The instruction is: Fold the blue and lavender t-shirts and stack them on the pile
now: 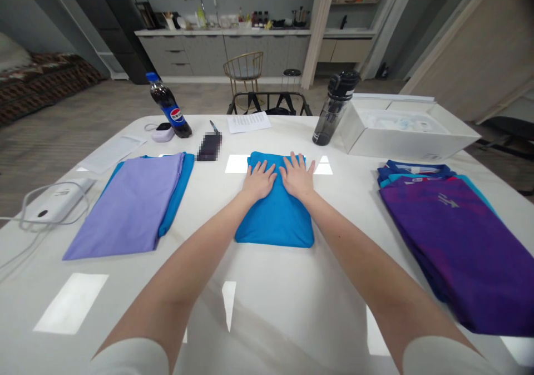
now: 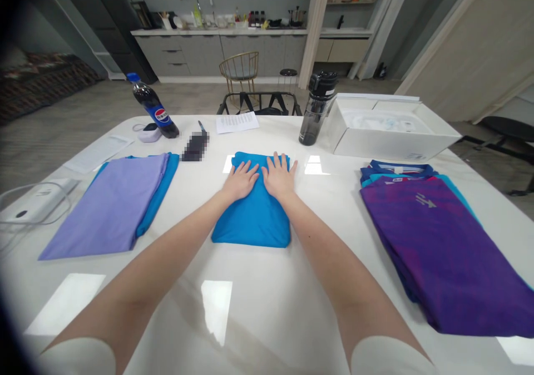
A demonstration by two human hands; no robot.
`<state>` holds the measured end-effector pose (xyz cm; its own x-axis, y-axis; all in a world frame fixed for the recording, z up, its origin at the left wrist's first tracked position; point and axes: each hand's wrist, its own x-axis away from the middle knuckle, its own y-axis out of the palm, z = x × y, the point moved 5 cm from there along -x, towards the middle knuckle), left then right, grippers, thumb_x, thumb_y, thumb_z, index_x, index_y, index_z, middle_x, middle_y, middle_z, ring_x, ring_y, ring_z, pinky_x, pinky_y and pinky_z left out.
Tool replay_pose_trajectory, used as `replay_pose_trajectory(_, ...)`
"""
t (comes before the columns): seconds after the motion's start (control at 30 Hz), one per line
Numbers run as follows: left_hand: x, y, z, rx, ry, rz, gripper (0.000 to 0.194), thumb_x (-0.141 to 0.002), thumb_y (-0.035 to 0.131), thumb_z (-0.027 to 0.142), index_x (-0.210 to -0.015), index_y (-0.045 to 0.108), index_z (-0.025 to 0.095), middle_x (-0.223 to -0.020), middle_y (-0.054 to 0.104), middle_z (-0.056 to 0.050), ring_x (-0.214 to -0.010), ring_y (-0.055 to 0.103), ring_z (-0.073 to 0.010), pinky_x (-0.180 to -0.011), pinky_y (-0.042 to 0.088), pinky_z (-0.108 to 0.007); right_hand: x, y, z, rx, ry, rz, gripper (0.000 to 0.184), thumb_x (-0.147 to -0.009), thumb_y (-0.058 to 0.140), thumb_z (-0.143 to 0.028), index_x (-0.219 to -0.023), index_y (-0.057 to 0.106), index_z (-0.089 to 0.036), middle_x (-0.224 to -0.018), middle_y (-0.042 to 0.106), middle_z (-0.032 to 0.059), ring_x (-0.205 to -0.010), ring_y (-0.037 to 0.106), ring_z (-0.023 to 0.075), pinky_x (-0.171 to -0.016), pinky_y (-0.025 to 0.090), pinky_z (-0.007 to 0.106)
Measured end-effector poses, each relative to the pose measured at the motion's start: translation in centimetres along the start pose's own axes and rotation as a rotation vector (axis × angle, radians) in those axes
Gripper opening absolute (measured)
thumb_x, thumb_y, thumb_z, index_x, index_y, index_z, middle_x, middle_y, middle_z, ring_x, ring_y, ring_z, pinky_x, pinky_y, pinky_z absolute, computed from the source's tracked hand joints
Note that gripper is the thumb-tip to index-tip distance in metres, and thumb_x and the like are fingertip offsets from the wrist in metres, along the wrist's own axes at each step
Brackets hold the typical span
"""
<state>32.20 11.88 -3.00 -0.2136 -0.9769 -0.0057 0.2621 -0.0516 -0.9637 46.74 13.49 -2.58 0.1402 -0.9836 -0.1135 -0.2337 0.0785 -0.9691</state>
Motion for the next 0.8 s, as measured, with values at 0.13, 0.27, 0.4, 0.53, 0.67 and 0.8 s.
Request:
replay_pose_trajectory(0.13,-2.2,0.6,-2.1,0.091,-0.135,0.064,0.064,-0.101,0.028,0.061,-0.159,0.037,0.035,-0.17,0.024,-0.005,-0.158,0.014,-0.0327,-0.125,0.01,-0.06,-1.6,1.4,1.5,-0.084,0.075,-0.114,0.066,-0.105,0.018,-0.061,-0.162,0.03,-0.031,-0.17,0.019,0.0055,-0.156,0.013,0.0328,-0.119,0.005,0.071)
replay_pose_trajectory(0.27,-3.4,0.8,-3.0,0.145,-0.222,0.111,0.068,-0.098,0.032,0.065,-0.158,0.038,0.034,-0.17,0.023,-0.004,-0.158,0.013,-0.0338,-0.126,0.007,-0.06,-3.1,1.8,3.1,-0.098,0.133,-0.102,0.073,-0.102,0.022,-0.066,-0.163,0.027,-0.026,-0.17,0.019,0.0093,-0.155,0.014,0.0352,-0.119,0.002,0.071)
replay_pose_trajectory(0.4,-4.5,-0.2,-3.6,0.134,-0.275,0.182,0.064,-0.1,0.035,0.055,-0.156,0.04,0.023,-0.165,0.034,-0.016,-0.153,0.027,-0.0355,-0.123,0.015,-0.06,-2.9,0.7,3.8,-0.11,0.224,0.061,0.073,-0.103,0.027,-0.06,-0.158,0.036,-0.013,-0.16,0.037,0.0221,-0.147,0.033,0.0365,-0.118,0.015,0.067)
replay_pose_trajectory(0.53,-5.5,-2.0,-5.4,0.101,-0.401,0.237,0.056,-0.094,0.055,0.046,-0.139,0.052,0.014,-0.14,0.058,-0.026,-0.135,0.049,-0.0393,-0.11,0.035,-0.057,-2.7,-1.0,5.4,-0.108,0.344,0.118,0.066,-0.096,0.047,-0.063,-0.13,0.062,-0.009,-0.132,0.06,0.0269,-0.128,0.051,0.0409,-0.105,0.034,0.064)
replay_pose_trajectory(0.67,-6.3,-2.1,-7.7,0.24,-0.569,0.089,0.039,-0.083,0.071,0.05,-0.106,0.064,0.019,-0.12,0.07,-0.02,-0.12,0.061,-0.0388,-0.103,0.04,-0.054,-3.8,-0.8,6.7,-0.221,0.426,-0.097,0.044,-0.085,0.066,-0.059,-0.104,0.07,-0.019,-0.11,0.071,0.0142,-0.111,0.062,0.0343,-0.099,0.041,0.055)
replay_pose_trajectory(0.8,-5.8,-2.8,-7.7,0.463,-0.511,0.18,0.026,-0.084,0.069,0.045,-0.091,0.064,0.021,-0.104,0.073,-0.012,-0.1,0.067,-0.0293,-0.09,0.047,-0.041,-4.4,-0.8,6.1,-0.363,0.336,-0.053,0.027,-0.089,0.065,-0.044,-0.101,0.065,-0.02,-0.108,0.072,0.0105,-0.103,0.065,0.0273,-0.09,0.046,0.039)
